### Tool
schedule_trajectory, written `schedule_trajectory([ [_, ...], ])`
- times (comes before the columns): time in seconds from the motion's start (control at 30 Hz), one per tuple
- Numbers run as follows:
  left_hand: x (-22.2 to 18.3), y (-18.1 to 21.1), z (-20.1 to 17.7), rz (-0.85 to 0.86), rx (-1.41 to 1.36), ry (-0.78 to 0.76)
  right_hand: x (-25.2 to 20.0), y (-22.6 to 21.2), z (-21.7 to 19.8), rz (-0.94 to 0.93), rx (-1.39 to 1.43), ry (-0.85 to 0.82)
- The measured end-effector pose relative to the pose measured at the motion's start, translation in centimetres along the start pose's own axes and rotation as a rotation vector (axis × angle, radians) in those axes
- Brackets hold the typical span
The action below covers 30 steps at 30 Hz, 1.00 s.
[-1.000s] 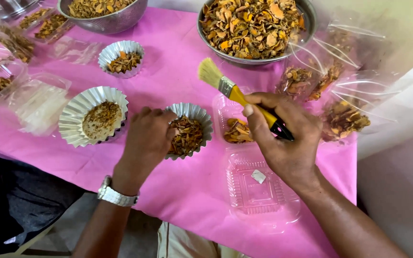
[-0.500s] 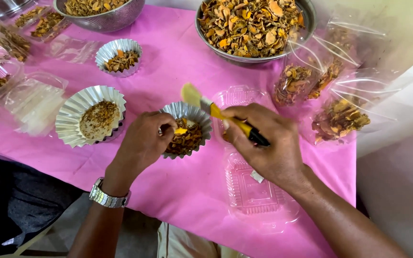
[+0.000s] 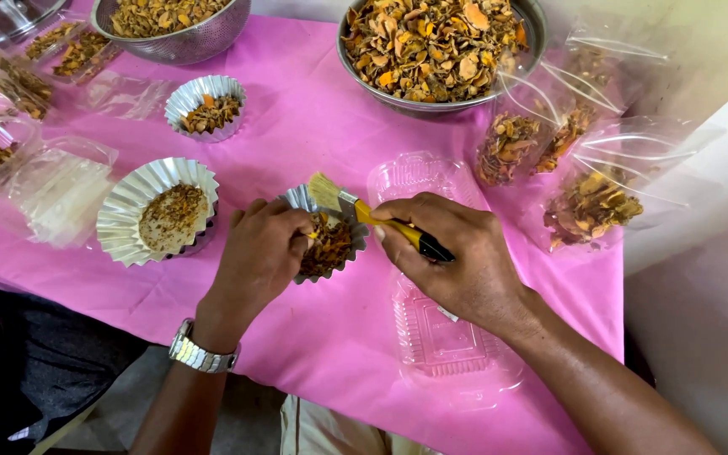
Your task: Using a small brush to sort and clean dried tea leaves in small foil containers on a production table.
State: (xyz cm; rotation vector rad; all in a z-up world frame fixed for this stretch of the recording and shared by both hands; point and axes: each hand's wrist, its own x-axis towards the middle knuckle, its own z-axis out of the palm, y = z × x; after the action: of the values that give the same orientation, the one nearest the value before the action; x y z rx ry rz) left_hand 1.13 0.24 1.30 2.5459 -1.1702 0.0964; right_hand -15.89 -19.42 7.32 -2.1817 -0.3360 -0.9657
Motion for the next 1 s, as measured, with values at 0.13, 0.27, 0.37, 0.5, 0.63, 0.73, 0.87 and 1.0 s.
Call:
schedule_trajectory([
  [0.13,-0.3,2.0,-2.9,-0.191,-0.327,-0.052,-0.2,0.2,0.0,0.034,0.031,-0.027],
  [0.27,-0.5,2.6,-4.0,-0.334,-0.391,-0.105,-0.2,0.3,0.2,0.023,0.036,-0.049],
  [0.37,-0.9,3.2,-4.8,-0.339,-0.427,-0.037,-0.2,0.0,0.4,0.018,0.054,-0.048],
  [0.5,-1.1,3.4,-4.5,-0.392,-0.725,0.05,-0.3,-0.3,1.1,0.027,0.095,0.005],
  [0.63,-0.9,3.3,-3.8,-0.486,-1.052,0.2,-0.5,-0.2,1.3,0.017,0.144,-0.081],
  [0.73,-0.9,2.3,-2.6,-0.486,-1.207,0.247,-0.5,-0.8,0.9,0.02,0.095,0.013],
  [0.87,-0.7,2.4,-1.8,-0.432,-1.286,0.239,-1.0,-0.1,0.8,-0.018,0.164,-0.021],
  [1.0,-0.7,0.7,-0.3,-0.443,-1.449,0.269,-1.3,-1.0,0.6,0.107,0.081,-0.108],
])
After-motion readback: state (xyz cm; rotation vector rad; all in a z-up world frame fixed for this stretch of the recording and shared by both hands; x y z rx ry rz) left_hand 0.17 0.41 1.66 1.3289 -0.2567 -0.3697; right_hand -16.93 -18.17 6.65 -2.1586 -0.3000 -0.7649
